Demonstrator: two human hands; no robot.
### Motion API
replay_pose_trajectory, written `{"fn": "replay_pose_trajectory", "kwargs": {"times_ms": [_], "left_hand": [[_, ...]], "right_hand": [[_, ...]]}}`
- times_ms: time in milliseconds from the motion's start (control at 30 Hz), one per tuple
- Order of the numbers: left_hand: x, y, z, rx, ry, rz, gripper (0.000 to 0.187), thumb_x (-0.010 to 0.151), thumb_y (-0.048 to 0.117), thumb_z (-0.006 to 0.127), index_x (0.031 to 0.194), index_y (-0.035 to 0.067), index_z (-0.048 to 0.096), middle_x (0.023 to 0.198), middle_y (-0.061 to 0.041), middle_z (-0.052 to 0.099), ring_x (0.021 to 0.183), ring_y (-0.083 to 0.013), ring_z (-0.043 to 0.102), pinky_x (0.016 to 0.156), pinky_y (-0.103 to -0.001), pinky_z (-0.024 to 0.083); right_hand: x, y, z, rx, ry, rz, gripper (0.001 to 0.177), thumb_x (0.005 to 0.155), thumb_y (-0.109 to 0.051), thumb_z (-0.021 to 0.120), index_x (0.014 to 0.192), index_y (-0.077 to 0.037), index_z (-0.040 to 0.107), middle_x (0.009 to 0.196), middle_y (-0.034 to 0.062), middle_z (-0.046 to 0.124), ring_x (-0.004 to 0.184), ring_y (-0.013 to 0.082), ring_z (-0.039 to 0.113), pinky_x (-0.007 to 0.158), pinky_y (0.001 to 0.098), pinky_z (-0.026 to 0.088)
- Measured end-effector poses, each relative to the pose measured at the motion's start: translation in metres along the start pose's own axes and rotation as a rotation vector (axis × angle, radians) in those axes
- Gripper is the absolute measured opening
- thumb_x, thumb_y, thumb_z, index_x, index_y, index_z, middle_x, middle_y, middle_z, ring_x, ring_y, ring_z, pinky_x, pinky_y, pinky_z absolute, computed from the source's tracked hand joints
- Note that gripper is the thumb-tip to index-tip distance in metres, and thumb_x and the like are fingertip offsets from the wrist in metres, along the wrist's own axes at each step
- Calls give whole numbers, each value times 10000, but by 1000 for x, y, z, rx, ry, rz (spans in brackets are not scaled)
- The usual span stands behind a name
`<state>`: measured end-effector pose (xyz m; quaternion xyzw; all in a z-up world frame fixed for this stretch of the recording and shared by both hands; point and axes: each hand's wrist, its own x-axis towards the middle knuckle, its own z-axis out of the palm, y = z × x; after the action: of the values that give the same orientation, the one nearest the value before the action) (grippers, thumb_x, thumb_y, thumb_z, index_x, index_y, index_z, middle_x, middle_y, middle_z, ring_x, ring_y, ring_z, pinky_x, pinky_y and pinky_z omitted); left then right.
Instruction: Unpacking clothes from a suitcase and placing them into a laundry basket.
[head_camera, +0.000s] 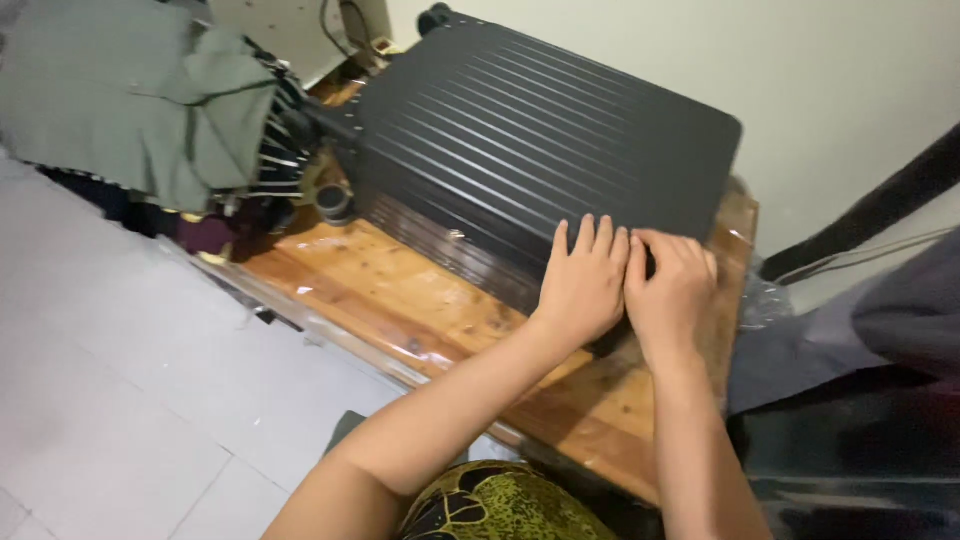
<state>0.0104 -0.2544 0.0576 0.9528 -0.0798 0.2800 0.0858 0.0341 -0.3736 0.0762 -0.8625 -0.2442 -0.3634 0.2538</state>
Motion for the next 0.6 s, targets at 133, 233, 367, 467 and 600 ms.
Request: {"fn": "replay_pose_trajectory", "kwargs": {"times_ms": [133, 233, 367, 467, 600], "left_hand": [[-48, -54, -31, 2, 128, 70, 552, 896, 249, 540, 1384, -9, 544, 1475, -225, 530, 1367, -405, 490, 1116, -604, 376], [-71, -92, -56, -99, 134, -4, 638, 776, 268, 595, 1335, -36, 565, 1372, -241, 554, 1216, -386, 539, 1025, -552, 425], [-85, -134, -33, 130, -94, -183, 304, 893, 227, 603, 1162, 87, 600, 1219, -106, 617, 1118, -279, 576, 984, -484, 459], [-85, -163, -16, 218, -100, -276, 301, 862, 236, 609, 1124, 87, 612, 1153, -87, 630, 1052, -254, 595, 877, -468, 468], [-77, -196, 19, 117, -100, -297, 171, 943, 245, 593, 1016, 104, 656, 1002, -89, 674, 967, -273, 646, 874, -486, 454]], "right_hand": [[-18, -82, 17, -21, 30, 4, 85, 986, -118, 681, 1009, -71, 747, 1038, 69, 738, 1046, 277, 653, 937, 430, 462], [-29, -123, 46, -60, 70, -20, 94, 925, -126, 699, 983, -61, 736, 1062, 92, 728, 1059, 285, 641, 912, 424, 464], [-29, -161, 78, 1, 12, 53, 94, 902, -155, 726, 917, -65, 751, 960, 82, 737, 944, 289, 671, 836, 411, 518], [-23, -176, 95, 86, -87, 234, 186, 923, -229, 729, 874, -55, 775, 866, 108, 747, 807, 308, 711, 727, 405, 556], [-18, -168, 127, 182, -245, 419, 303, 918, -333, 707, 931, -49, 810, 809, 195, 745, 750, 339, 755, 686, 401, 596]]}}
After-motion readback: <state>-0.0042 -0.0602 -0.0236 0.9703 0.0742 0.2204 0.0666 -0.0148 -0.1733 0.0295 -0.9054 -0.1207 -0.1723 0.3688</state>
